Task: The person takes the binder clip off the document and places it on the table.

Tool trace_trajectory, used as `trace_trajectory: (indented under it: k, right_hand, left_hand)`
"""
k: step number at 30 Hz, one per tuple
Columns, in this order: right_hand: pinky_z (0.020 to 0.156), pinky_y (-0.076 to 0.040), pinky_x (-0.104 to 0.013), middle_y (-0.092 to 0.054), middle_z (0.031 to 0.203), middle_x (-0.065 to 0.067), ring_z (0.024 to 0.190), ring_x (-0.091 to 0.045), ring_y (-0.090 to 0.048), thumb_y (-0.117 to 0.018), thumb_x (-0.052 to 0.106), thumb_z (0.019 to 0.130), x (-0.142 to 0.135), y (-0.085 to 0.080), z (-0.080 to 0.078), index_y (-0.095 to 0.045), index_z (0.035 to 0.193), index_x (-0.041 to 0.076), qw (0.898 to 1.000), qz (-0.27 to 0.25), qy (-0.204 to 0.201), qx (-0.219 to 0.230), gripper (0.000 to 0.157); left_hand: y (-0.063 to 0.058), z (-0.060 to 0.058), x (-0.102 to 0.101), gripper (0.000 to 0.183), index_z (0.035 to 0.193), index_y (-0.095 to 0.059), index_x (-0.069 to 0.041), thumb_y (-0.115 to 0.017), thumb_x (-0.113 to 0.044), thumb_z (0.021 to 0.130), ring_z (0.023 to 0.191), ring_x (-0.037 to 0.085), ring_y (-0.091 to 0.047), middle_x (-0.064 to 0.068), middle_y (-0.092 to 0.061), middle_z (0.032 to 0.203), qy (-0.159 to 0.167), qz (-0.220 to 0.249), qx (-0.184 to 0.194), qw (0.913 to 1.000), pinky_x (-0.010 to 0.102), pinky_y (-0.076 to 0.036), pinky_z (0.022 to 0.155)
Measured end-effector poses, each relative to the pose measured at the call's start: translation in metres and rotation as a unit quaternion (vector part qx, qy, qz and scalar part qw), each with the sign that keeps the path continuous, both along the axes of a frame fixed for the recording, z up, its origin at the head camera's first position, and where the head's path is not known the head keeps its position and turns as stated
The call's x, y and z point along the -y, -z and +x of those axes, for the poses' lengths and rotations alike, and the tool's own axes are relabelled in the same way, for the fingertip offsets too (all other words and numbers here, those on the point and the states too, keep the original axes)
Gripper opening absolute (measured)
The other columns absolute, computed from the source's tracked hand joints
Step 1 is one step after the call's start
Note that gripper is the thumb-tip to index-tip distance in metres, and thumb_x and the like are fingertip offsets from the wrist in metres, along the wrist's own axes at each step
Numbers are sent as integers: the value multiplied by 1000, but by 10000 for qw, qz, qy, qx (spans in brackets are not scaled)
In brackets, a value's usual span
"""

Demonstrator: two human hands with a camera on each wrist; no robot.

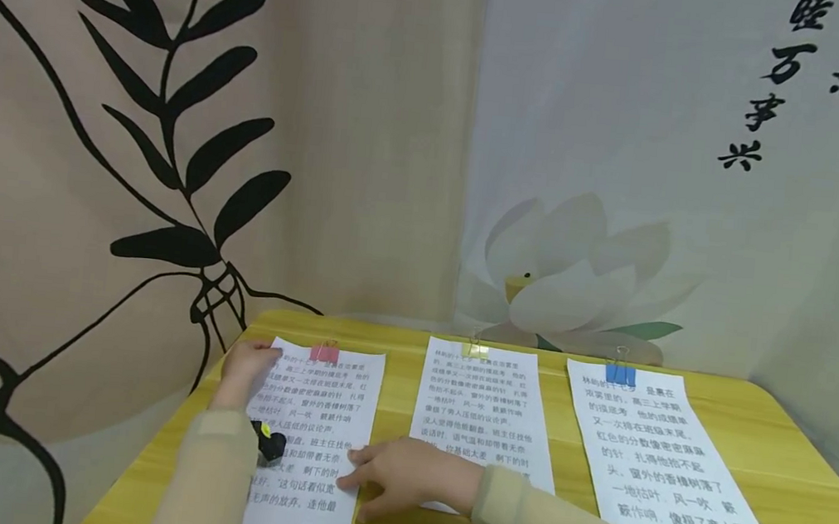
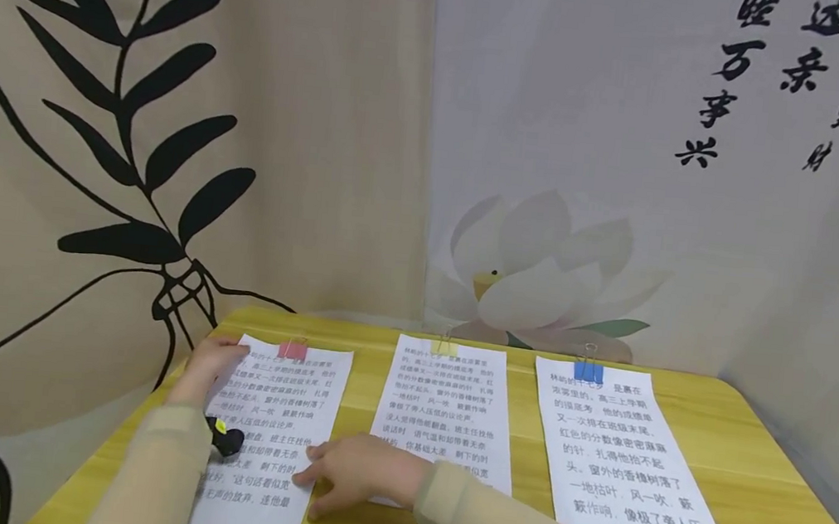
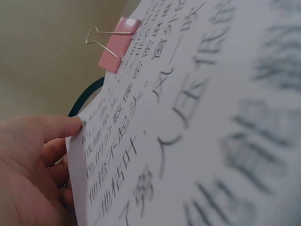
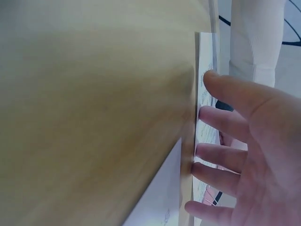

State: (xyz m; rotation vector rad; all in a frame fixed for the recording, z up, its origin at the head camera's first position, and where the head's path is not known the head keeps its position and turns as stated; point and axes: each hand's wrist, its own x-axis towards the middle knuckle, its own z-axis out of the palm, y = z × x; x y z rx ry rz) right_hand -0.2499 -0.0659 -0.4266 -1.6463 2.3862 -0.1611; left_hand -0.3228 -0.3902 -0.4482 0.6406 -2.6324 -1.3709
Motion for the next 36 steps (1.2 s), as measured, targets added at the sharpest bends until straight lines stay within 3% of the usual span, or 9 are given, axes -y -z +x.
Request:
trace_trajectory:
  k: [5,14,18,22,24,26,32,34,36]
  right_hand:
    - [103,-38,-27,-48,144,1,131,-8,-43,-64,51,89,-3,-1,4,-58,134,33,9998,-2,-161,-70,48]
    - [87,-40,-12,-61,124,9,108,2,-54,-65,48,89,10,-8,9,-68,123,30,9962,-135,-723,-475,39]
    - [81,-42,-10,-64,115,12,98,5,-56,-64,42,91,15,-13,-8,-71,118,23,9981,-144,-485,358,33]
    - [70,-45,-12,-68,108,9,81,4,-57,-65,36,92,26,-13,-45,-71,116,14,9870,-797,495,1307,33]
    - [71,-48,-17,-68,112,2,84,-3,-60,-64,33,92,34,-11,-63,-69,119,9,9689,-1438,1136,1665,37]
    - [78,-50,-22,-66,118,-4,93,-10,-62,-63,31,93,42,-10,-80,-65,123,5,9403,-2109,1792,1981,40]
    - [93,-46,-47,-57,133,-15,117,-29,-55,-56,25,97,59,4,-115,-51,137,-1,8168,-3503,3135,3344,48]
    - [95,-44,-50,-54,136,-17,121,-32,-52,-55,24,98,63,8,-121,-47,139,-2,7961,-3655,3248,3565,49]
    - [97,-43,-50,-51,138,-17,124,-32,-50,-56,25,98,66,10,-124,-46,140,-2,7891,-3714,3262,3647,51]
  left_hand:
    - [3,0,-1,48,128,-55,7,-56,-26,93,103,35,-50,25,-56,119,-36,137,-4,9999,49,-39,93]
    - [16,-1,2,45,128,-57,3,-58,-28,95,86,24,-55,18,-60,107,-53,752,-234,9969,34,-46,71]
    - [16,-1,-1,47,132,-54,0,-57,-31,96,81,20,-57,15,-60,106,45,1236,-214,9921,31,-49,67]
    - [10,-4,-6,47,134,-52,-1,-57,-30,97,80,18,-58,13,-61,105,123,1560,-155,9876,28,-49,65]
    - [9,-4,-6,46,134,-52,-1,-56,-29,98,78,18,-58,12,-61,103,133,1640,-127,9863,27,-49,63]
    - [7,-5,-5,43,131,-53,0,-57,-28,98,76,17,-58,11,-61,99,132,1646,-201,9861,27,-48,62]
    - [9,-7,-5,41,128,-55,-1,-60,-27,97,75,16,-58,9,-61,98,240,1690,-360,9847,29,-49,65]
    - [8,-7,-5,42,129,-55,-2,-60,-28,97,76,16,-58,10,-61,100,272,1661,-376,9850,29,-49,65]
    - [7,-6,-6,43,130,-56,-3,-60,-30,97,77,17,-59,11,-62,102,323,1669,-409,9846,29,-50,65]
